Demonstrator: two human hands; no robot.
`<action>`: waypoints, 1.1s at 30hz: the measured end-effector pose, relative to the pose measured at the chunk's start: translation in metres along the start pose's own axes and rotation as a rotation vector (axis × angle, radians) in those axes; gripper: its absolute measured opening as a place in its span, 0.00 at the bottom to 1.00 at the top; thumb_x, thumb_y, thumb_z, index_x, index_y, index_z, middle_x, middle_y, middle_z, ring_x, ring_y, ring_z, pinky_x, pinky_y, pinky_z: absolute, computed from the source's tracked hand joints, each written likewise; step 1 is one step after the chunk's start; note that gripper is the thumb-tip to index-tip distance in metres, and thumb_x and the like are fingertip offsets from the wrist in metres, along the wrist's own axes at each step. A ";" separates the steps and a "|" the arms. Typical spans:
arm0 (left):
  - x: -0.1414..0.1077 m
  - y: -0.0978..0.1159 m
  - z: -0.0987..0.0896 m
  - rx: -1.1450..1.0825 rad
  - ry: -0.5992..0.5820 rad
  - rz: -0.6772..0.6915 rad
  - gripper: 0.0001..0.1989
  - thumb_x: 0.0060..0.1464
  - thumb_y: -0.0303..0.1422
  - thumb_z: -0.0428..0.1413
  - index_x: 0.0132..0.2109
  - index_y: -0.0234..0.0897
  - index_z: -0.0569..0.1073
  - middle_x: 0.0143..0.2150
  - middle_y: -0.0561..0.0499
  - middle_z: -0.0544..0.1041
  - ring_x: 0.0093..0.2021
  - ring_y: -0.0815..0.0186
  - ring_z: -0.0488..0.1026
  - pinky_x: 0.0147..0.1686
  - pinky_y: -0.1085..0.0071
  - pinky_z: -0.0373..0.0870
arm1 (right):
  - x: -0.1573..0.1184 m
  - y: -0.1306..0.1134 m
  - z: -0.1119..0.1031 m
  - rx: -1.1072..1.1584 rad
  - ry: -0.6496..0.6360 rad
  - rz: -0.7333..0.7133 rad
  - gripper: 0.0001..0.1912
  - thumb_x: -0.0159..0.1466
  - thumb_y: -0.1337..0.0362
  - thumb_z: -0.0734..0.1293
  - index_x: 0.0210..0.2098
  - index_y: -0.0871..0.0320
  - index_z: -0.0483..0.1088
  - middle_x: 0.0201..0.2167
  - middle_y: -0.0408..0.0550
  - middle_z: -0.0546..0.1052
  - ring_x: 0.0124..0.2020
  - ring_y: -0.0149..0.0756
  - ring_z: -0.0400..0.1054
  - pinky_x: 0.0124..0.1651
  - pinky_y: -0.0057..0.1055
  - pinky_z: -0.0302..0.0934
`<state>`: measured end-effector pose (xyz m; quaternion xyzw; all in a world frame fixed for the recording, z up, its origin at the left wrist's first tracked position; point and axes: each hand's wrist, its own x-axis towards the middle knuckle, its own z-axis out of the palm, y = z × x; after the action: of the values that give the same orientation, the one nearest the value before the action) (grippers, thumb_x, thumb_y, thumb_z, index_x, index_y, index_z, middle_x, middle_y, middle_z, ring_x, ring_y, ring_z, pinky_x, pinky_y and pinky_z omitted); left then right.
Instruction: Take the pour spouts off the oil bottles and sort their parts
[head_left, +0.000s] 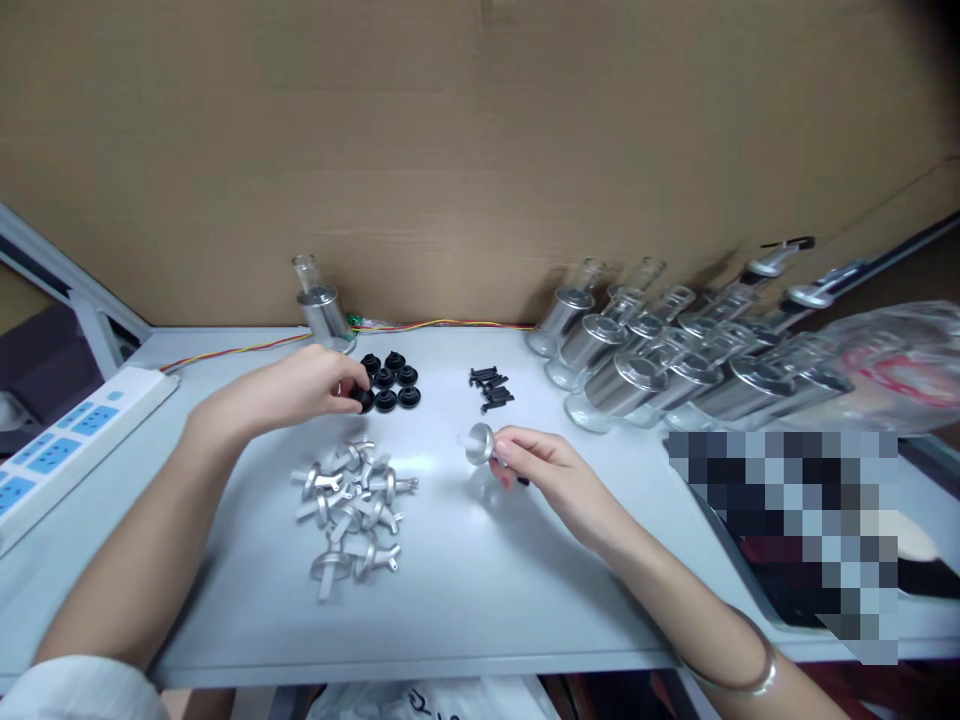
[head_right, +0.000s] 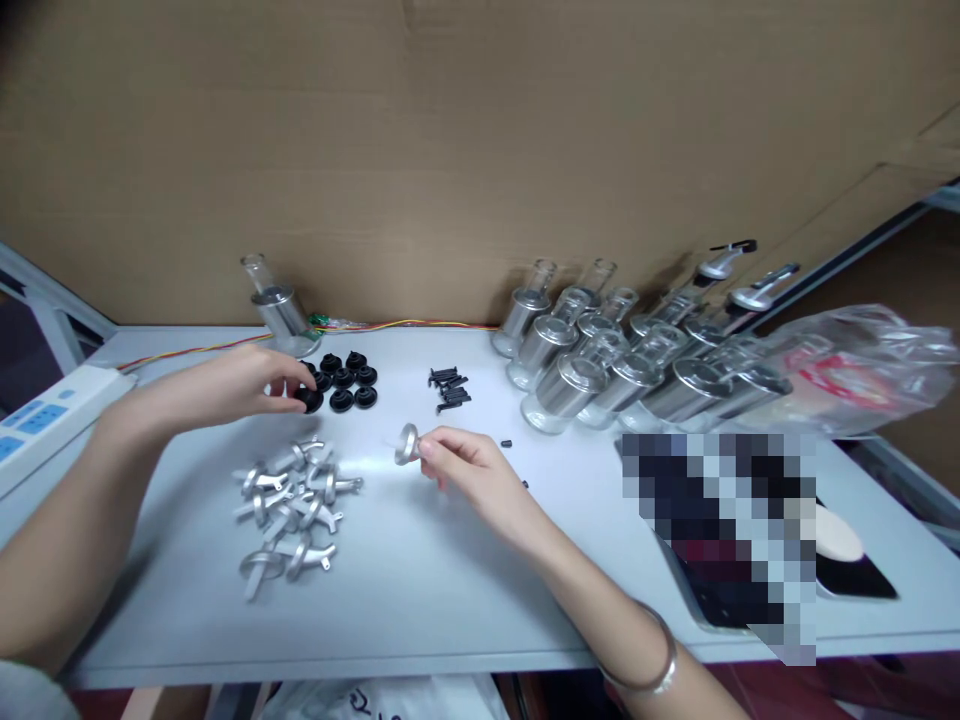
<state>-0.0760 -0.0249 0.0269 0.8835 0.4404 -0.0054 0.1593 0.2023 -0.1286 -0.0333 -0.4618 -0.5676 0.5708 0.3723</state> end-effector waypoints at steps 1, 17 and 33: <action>0.005 -0.001 0.007 0.025 -0.069 -0.025 0.07 0.50 0.34 0.54 0.34 0.41 0.76 0.30 0.52 0.77 0.27 0.66 0.70 0.27 0.73 0.60 | 0.000 0.002 -0.001 -0.091 0.013 -0.023 0.15 0.62 0.53 0.62 0.30 0.59 0.71 0.26 0.44 0.69 0.28 0.30 0.60 0.33 0.29 0.55; -0.006 0.022 0.020 0.035 -0.107 -0.055 0.17 0.60 0.42 0.46 0.52 0.41 0.69 0.49 0.46 0.70 0.40 0.61 0.72 0.40 0.68 0.66 | -0.012 0.015 -0.013 -0.891 -0.119 -0.399 0.17 0.68 0.59 0.58 0.53 0.55 0.67 0.54 0.53 0.68 0.57 0.40 0.60 0.59 0.43 0.57; 0.018 0.064 0.066 -0.345 -0.488 0.521 0.09 0.58 0.33 0.55 0.45 0.40 0.77 0.46 0.49 0.70 0.49 0.64 0.67 0.53 0.71 0.59 | -0.022 0.062 -0.045 -1.044 0.042 -0.362 0.23 0.67 0.57 0.59 0.60 0.56 0.63 0.63 0.52 0.60 0.65 0.44 0.52 0.65 0.50 0.50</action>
<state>-0.0058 -0.0657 -0.0210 0.8987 0.1449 -0.1007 0.4015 0.2578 -0.1402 -0.0894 -0.4914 -0.8380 0.1311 0.1975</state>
